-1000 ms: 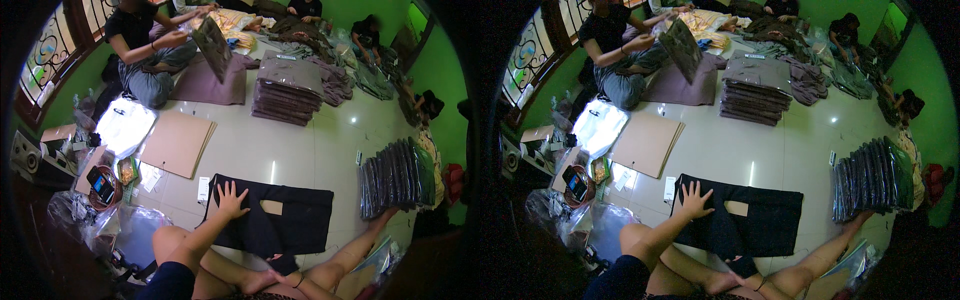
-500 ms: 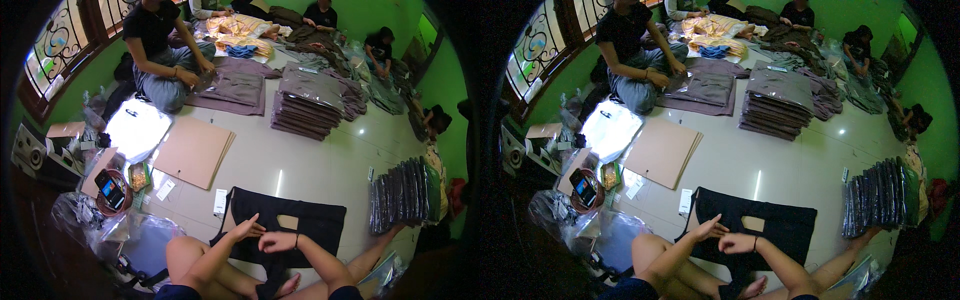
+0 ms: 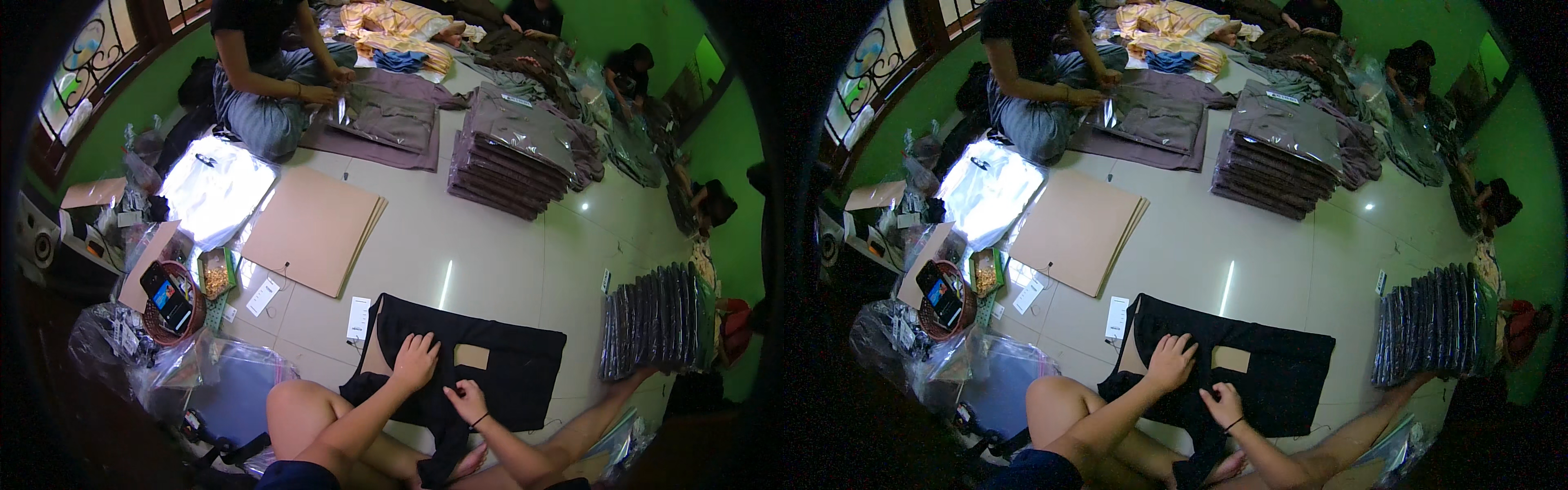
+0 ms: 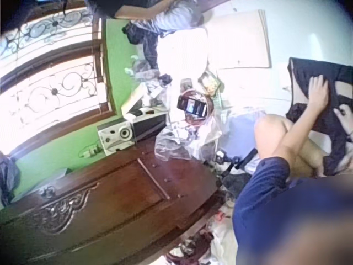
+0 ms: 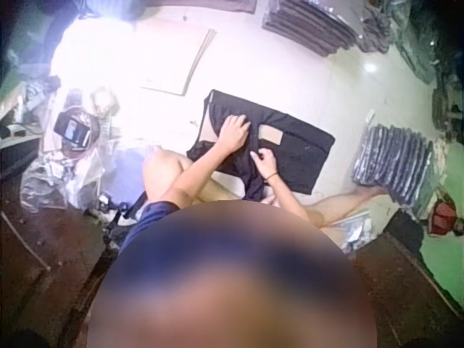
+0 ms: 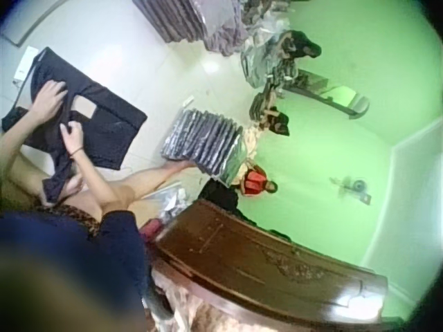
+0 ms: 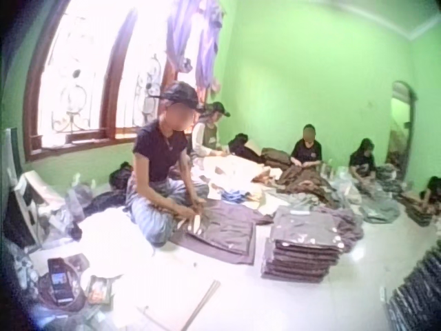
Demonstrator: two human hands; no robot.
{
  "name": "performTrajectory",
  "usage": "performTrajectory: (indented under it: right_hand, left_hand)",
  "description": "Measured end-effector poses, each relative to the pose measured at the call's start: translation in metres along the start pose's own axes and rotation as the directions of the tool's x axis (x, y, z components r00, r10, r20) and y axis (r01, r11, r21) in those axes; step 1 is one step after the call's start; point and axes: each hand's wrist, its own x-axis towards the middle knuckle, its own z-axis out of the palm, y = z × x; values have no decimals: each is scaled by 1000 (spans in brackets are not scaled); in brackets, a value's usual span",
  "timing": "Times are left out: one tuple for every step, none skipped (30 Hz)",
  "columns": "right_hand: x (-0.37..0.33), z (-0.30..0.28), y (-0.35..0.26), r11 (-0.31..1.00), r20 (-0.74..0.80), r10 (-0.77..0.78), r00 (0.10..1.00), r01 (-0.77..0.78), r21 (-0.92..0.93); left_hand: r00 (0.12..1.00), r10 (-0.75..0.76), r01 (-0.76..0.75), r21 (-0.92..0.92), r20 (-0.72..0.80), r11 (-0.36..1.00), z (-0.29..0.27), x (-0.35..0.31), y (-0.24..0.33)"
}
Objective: The person folds long-sleeved shirts using a cardboard template, inserts the template, and places each folded shirt into a clear plastic bag. The person repeats this process for multiple shirts of different colors.
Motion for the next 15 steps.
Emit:
performTrajectory:
  right_hand:
    - [-5, 9, -3, 999, -70, -43, 997, 43, 0]
    - [-10, 11, -5, 961, 4, 107, 994, -104, 256]
    - [-17, 13, -8, 833, 153, 275, 949, -315, 454]
    - [-26, 7, -8, 603, 262, 345, 901, -426, 674]
    - [-33, 0, -10, 287, 384, 303, 872, -468, 836]
    - [-40, -10, -10, 350, 433, 277, 858, -510, 786]
    - [-47, -21, -9, 407, 479, 267, 836, -548, 731]
    - [-55, -33, -8, 450, 524, 208, 826, -556, 699]
    - [-64, -46, -5, 485, 570, 121, 813, -549, 681]
    - [-71, -58, -1, 584, 637, 160, 754, -593, 555]
    - [-76, -68, 3, 656, 701, 141, 699, -597, 463]
    - [-76, -75, 7, 740, 801, 246, 545, -640, 208]
    - [-77, -82, 9, 825, 906, 42, 421, -526, 206]
    - [-74, -83, 8, 845, 955, 56, 291, -523, 110]
    - [-70, -84, 6, 858, 972, 186, 141, -506, -91]
  left_hand:
    - [1000, 6, -6, 36, -11, 999, 0, -3, 1]
    - [999, 19, -16, 73, -32, 997, 1, -6, 1]
    - [1000, 8, -11, 117, 20, 993, 1, -8, 2]
    - [995, -4, -9, 140, 97, 990, 1, -9, 2]
    - [998, -8, 0, 122, 66, 993, 0, -10, 3]
    - [996, -22, 13, 109, 86, 994, -1, -9, 3]
    - [993, -35, 23, 105, 110, 994, -1, -9, 3]
    - [993, -43, 34, 86, 106, 996, -2, -9, 3]
    - [993, -51, 43, 72, 108, 996, -2, -9, 4]
    - [994, -55, 48, 70, 94, 996, -2, -9, 4]
    - [992, -55, 48, 67, 113, 997, -1, -9, 4]
    - [992, -52, 43, 75, 116, 996, 0, -9, 3]
    - [994, -43, 34, 89, 98, 995, 2, -10, 2]
    - [997, -14, 7, 90, 77, 996, 4, -11, 1]
    - [999, 20, -23, 99, 34, 995, 6, -11, -2]
